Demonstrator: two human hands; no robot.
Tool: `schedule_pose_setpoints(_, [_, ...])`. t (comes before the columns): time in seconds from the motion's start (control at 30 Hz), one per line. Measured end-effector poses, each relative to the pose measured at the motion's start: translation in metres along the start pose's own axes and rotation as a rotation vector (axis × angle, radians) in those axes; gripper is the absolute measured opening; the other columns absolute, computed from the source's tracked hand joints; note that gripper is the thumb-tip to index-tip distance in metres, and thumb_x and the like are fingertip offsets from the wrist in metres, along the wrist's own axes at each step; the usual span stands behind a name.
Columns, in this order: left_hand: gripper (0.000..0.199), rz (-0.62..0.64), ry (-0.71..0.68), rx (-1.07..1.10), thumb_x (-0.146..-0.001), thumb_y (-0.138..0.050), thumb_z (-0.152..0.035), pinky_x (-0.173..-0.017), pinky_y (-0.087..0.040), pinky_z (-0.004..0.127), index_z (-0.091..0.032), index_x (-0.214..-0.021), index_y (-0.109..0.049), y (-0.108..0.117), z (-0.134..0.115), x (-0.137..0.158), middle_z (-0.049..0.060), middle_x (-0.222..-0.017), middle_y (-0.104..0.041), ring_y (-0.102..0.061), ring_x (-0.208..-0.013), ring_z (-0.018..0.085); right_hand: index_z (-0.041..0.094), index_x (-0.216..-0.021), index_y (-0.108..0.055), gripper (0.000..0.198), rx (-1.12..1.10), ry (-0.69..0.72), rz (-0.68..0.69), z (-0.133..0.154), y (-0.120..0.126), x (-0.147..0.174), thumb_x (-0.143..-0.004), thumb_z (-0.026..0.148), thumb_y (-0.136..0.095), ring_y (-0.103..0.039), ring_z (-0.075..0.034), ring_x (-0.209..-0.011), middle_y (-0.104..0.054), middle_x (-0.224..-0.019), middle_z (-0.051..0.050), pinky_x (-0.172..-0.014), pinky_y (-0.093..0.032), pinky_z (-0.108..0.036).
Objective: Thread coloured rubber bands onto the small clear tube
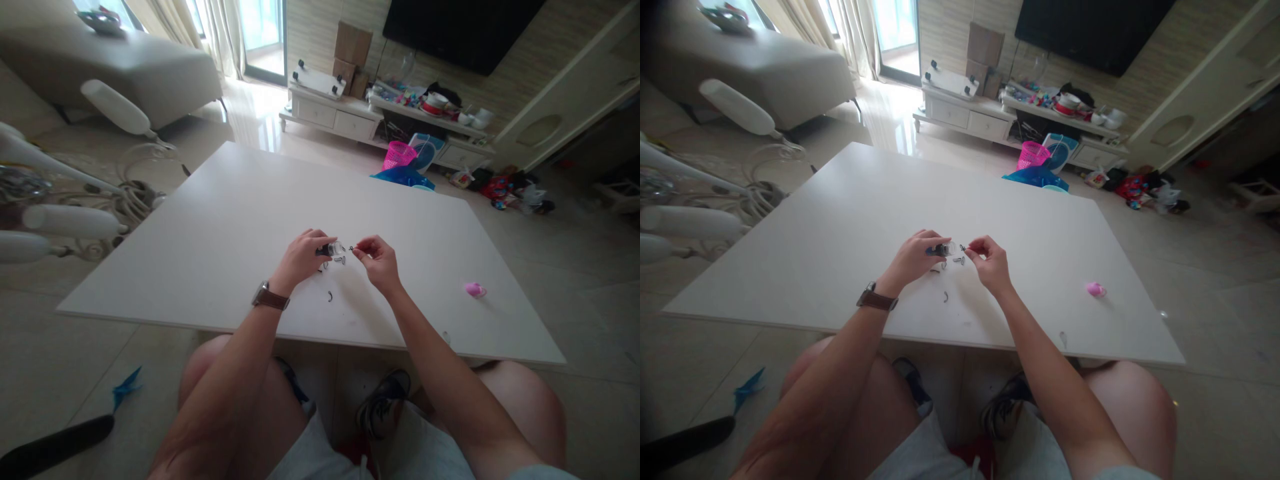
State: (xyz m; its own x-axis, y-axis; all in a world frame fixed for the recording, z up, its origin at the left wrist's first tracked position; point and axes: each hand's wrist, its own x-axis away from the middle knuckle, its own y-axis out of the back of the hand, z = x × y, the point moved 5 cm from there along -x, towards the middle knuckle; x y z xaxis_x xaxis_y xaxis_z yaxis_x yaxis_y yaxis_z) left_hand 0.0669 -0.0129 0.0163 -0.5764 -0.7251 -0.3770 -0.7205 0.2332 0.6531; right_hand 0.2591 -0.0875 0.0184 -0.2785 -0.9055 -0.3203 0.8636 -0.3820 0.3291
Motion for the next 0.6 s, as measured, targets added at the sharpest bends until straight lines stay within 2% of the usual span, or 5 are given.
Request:
schedule_pose_setpoints(0.13, [0.043, 0.028, -0.020, 0.011, -0.081, -0.077, -0.022, -0.094, -0.052, 0.036, -0.030, -0.123, -0.074, -0.006, -0.004, 0.000, 0.004, -0.110, -0.072, -0.063, -0.106, 0.022, 0.022, -0.086, -0.066, 0.009, 0.146, 0.135, 0.078, 0.029, -0.009, -0.005, -0.086, 0.028, -0.073, -0.066, -0.017, -0.075, -0.071, -0.081, -0.001, -0.072, -0.053, -0.030])
schedule_pose_setpoints(0.27, [0.043, 0.026, -0.026, 0.087, -0.080, -0.078, -0.022, -0.091, -0.052, 0.034, -0.034, -0.121, -0.075, -0.006, -0.008, -0.001, 0.002, -0.106, -0.072, -0.064, -0.103, 0.021, 0.022, -0.084, -0.065, 0.005, 0.227, 0.229, 0.151, 0.043, -0.020, -0.007, -0.086, 0.019, -0.069, -0.066, -0.017, -0.075, -0.069, -0.080, 0.000, -0.071, -0.053, -0.030])
schedule_pose_setpoints(0.43, [0.043, -0.018, 0.007, 0.210, -0.077, -0.080, -0.020, -0.090, -0.052, 0.033, -0.032, -0.118, -0.077, -0.001, -0.007, -0.002, 0.003, -0.104, -0.072, -0.066, -0.101, 0.020, 0.022, -0.088, -0.065, 0.008, 0.235, 0.340, 0.101, 0.054, -0.022, -0.010, -0.085, 0.016, -0.068, -0.067, -0.016, -0.075, -0.068, -0.085, 0.000, -0.070, -0.055, -0.029])
schedule_pose_setpoints(0.6, [0.043, -0.057, 0.041, 0.344, -0.075, -0.082, -0.020, -0.089, -0.052, 0.031, -0.027, -0.116, -0.077, 0.003, -0.006, -0.004, 0.003, -0.105, -0.072, -0.068, -0.096, 0.018, 0.024, -0.097, -0.066, 0.007, 0.185, 0.350, 0.067, 0.059, -0.023, -0.012, -0.090, 0.023, -0.068, -0.069, -0.016, -0.076, -0.071, -0.082, 0.001, -0.074, -0.059, -0.030])
